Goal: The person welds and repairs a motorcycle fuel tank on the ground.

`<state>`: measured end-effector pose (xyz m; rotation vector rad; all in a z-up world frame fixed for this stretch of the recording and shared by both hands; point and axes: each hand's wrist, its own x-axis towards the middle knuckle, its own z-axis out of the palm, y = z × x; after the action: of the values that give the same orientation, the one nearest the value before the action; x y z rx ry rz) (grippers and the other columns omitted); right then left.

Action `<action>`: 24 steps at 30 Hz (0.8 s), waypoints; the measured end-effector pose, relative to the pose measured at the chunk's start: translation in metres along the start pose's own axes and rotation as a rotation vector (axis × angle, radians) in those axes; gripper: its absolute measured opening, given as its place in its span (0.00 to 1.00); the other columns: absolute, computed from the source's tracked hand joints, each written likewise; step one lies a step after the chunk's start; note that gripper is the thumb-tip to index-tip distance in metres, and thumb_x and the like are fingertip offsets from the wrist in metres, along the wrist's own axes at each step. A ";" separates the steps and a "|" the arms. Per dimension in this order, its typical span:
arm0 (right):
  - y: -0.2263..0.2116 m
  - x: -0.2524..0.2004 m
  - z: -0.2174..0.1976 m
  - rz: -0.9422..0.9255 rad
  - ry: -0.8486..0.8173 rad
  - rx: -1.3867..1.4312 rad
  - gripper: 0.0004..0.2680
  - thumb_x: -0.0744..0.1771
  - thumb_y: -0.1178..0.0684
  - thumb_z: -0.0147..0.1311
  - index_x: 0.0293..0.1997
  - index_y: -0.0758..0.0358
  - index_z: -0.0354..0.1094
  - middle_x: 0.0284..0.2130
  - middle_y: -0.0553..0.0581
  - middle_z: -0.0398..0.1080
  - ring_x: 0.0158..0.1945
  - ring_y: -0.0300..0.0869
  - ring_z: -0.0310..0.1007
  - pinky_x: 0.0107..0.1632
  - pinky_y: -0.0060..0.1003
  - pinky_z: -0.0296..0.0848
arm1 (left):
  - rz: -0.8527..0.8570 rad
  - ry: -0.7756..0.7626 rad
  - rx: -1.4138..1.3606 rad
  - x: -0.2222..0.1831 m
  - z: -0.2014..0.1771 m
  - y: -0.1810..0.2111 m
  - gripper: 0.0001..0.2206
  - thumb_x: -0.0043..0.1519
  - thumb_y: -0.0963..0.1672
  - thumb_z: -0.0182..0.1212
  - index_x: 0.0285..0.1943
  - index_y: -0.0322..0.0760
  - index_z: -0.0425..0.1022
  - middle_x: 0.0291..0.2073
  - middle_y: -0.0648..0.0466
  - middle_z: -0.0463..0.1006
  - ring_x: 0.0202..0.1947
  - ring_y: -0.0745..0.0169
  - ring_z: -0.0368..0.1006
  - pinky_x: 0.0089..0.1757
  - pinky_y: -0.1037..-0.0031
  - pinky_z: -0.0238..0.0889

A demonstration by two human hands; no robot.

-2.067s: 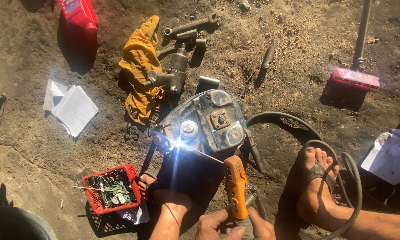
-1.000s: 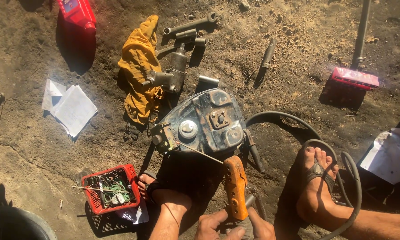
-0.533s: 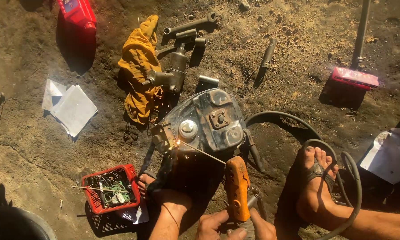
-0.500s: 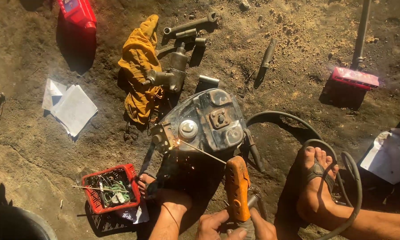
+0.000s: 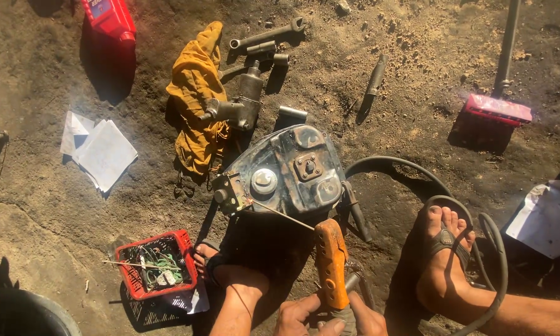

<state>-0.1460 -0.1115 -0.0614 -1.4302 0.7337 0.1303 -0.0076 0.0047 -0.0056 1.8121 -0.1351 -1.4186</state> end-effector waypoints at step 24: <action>0.046 -0.009 -0.004 -0.110 -0.015 -0.056 0.20 0.66 0.51 0.54 0.64 0.71 0.64 0.48 0.66 0.79 0.52 0.50 0.84 0.55 0.43 0.78 | 0.050 0.009 -0.080 0.004 0.003 -0.009 0.25 0.53 0.43 0.71 0.61 0.32 0.78 0.39 0.49 0.87 0.38 0.66 0.84 0.43 0.76 0.76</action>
<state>-0.1775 -0.1044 -0.0956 -1.5183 0.6415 0.0764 -0.0118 0.0070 -0.0142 1.7380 -0.1173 -1.3622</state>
